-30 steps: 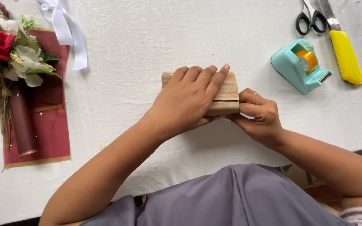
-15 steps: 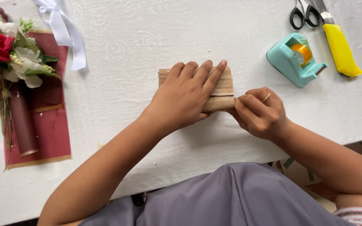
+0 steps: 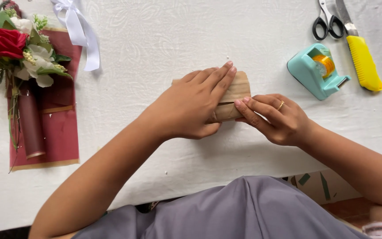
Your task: The person assembles a rectangular cardboard container by folding and taping the edges. They repeatedly apply tape to secure the seams, then place a white foam block inside the container.
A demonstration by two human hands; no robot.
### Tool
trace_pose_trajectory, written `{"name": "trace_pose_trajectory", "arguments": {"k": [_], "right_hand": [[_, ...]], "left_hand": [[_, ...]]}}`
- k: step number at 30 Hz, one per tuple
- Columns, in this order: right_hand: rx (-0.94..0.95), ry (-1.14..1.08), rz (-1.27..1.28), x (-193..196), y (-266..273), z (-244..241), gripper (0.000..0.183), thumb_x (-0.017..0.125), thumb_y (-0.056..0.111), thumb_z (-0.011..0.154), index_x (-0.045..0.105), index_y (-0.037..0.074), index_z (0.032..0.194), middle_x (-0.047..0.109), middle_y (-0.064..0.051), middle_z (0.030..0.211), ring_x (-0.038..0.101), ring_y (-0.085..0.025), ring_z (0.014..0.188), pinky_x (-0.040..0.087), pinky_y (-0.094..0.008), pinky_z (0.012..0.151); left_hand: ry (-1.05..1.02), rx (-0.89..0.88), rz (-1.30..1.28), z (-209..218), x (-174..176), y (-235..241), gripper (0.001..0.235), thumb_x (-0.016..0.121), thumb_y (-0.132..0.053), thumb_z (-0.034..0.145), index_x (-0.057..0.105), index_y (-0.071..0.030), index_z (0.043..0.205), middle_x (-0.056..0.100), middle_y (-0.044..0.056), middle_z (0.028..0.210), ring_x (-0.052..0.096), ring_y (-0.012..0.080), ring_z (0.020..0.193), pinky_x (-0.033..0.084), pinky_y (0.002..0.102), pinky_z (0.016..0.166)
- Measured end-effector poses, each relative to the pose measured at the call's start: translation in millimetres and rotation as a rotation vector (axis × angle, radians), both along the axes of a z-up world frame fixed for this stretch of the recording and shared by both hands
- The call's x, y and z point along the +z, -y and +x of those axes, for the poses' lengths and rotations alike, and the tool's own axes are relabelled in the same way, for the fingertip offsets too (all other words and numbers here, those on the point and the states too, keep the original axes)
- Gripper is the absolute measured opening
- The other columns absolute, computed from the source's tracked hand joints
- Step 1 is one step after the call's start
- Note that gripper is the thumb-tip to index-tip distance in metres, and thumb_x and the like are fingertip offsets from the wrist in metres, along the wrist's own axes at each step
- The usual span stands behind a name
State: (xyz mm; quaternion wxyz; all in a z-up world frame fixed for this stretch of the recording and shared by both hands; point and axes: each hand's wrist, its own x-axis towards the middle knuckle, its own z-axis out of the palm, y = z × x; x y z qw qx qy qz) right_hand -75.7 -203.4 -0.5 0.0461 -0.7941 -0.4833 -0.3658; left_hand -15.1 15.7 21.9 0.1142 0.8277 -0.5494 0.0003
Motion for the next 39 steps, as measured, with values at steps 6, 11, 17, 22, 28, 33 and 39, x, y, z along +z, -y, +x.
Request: {"name": "trace_pose_trajectory", "arguments": {"k": [6,11,17,22,28,33,39], "right_hand": [[0.126,-0.492,0.328,-9,0,5,0.037,0.066,0.000,0.082,0.050,-0.008,0.115,0.046,-0.018,0.105,0.057,-0.023,0.093,0.055,-0.029,0.084],[0.197,-0.413,0.299,-14,1,12,0.032,0.067,-0.006,0.080,0.053,-0.010,0.109,0.050,-0.019,0.103,0.060,-0.021,0.091,0.054,-0.029,0.088],[0.180,-0.414,0.449,-26,-5,12,0.028,0.070,-0.007,0.077,0.059,-0.004,0.102,0.054,-0.015,0.096,0.061,-0.016,0.084,0.056,-0.026,0.081],[0.168,-0.355,0.484,-31,-8,13,0.027,0.073,-0.009,0.075,0.062,-0.002,0.098,0.054,-0.013,0.088,0.060,-0.015,0.073,0.057,-0.028,0.074],[0.212,-0.382,0.533,-32,-10,13,0.019,0.063,-0.012,0.078,0.063,-0.002,0.095,0.060,-0.014,0.088,0.063,-0.018,0.076,0.058,-0.030,0.074],[0.092,-0.247,0.340,-12,-8,19,0.017,0.069,0.014,0.083,0.066,0.009,0.098,0.055,-0.006,0.088,0.046,-0.016,0.063,0.041,-0.027,0.064],[0.176,-0.407,0.449,-9,-11,17,0.017,0.069,0.008,0.080,0.065,0.003,0.096,0.056,-0.007,0.088,0.054,-0.016,0.072,0.044,-0.028,0.068]], "left_hand": [[0.256,0.279,0.175,-19,6,-6,0.091,0.048,-0.073,0.076,0.018,-0.015,0.140,0.019,0.001,0.146,0.037,0.0366,0.121,0.031,0.057,0.090],[0.322,0.358,0.202,-32,7,-5,0.095,0.054,-0.072,0.070,0.020,-0.016,0.140,0.021,0.002,0.145,0.038,0.0301,0.121,0.035,0.052,0.085],[0.243,0.266,0.161,-25,4,-10,0.088,0.059,-0.055,0.073,0.021,-0.012,0.139,0.024,0.005,0.144,0.045,0.0249,0.107,0.038,0.039,0.081],[0.276,0.275,0.148,-27,2,-10,0.084,0.060,-0.053,0.075,0.023,-0.013,0.139,0.026,0.003,0.143,0.046,0.0246,0.108,0.039,0.039,0.082],[0.324,0.259,0.139,-27,1,-10,0.078,0.058,-0.049,0.075,0.026,-0.016,0.139,0.029,0.004,0.142,0.047,0.0243,0.104,0.040,0.038,0.080],[0.266,0.258,0.149,-27,1,-9,0.078,0.056,-0.048,0.076,0.025,-0.014,0.139,0.025,0.005,0.143,0.045,0.0262,0.107,0.039,0.039,0.081],[0.138,0.247,0.171,-21,6,-10,0.083,0.056,-0.051,0.076,0.019,-0.014,0.141,0.014,0.017,0.144,0.045,0.0306,0.107,0.035,0.040,0.086]]}}
